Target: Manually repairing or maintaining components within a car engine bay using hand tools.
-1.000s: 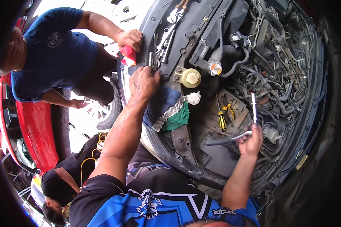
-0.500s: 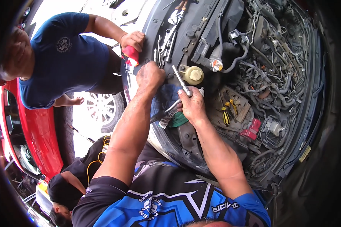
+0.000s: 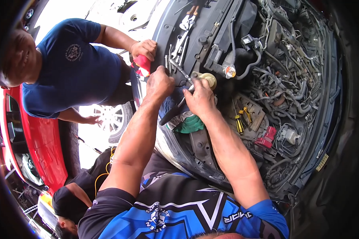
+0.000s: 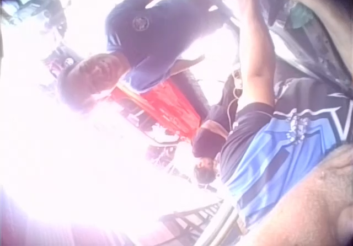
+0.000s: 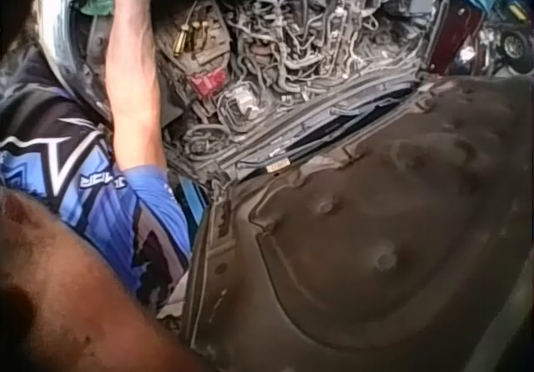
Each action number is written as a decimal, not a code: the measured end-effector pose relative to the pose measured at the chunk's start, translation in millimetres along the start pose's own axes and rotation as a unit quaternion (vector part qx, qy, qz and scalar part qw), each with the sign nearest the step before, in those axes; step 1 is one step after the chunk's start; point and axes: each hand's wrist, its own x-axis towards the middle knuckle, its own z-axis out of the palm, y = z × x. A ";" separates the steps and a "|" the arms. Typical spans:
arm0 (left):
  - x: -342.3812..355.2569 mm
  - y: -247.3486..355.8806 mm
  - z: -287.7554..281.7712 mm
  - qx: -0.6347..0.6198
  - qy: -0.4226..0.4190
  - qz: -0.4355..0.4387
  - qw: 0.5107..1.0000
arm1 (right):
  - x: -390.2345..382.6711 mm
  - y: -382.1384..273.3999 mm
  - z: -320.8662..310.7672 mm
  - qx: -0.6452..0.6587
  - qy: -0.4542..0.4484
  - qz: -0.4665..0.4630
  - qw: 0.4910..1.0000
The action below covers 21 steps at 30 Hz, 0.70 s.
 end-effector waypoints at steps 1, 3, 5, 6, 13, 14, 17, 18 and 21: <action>-3.4 -2.7 -4.1 -0.039 -0.008 0.008 0.999 | -3.1 -7.0 -6.5 -0.020 -0.007 0.005 1.000; -10.6 -10.8 -8.6 -0.133 -0.010 0.020 0.991 | -7.1 -4.4 -10.7 -0.029 0.018 -0.016 0.999; -28.8 -14.5 -14.2 -0.162 0.016 0.028 0.986 | -9.4 -4.9 -14.7 0.051 0.020 -0.020 0.998; -38.6 -18.4 -11.7 -0.188 0.026 0.041 0.981 | -9.5 -7.1 -15.9 0.101 -0.010 0.006 0.995; -118.1 -15.2 31.8 -0.319 -0.064 0.223 0.919 | -24.5 -5.4 -11.7 0.682 -0.113 0.222 0.688; -125.3 -10.7 35.5 -0.284 -0.076 0.231 0.927 | -26.4 -1.4 -17.1 0.669 -0.114 0.227 0.699; -127.8 3.0 48.9 -0.266 -0.033 0.294 0.917 | -35.3 20.0 -33.7 0.646 -0.082 0.205 0.730; -126.0 7.8 56.7 -0.248 0.035 0.366 0.896 | -38.2 37.6 -30.9 0.568 0.005 0.140 0.811; -115.9 9.0 78.7 -0.118 0.065 0.418 0.898 | -48.8 56.7 -93.5 0.554 0.029 0.215 0.804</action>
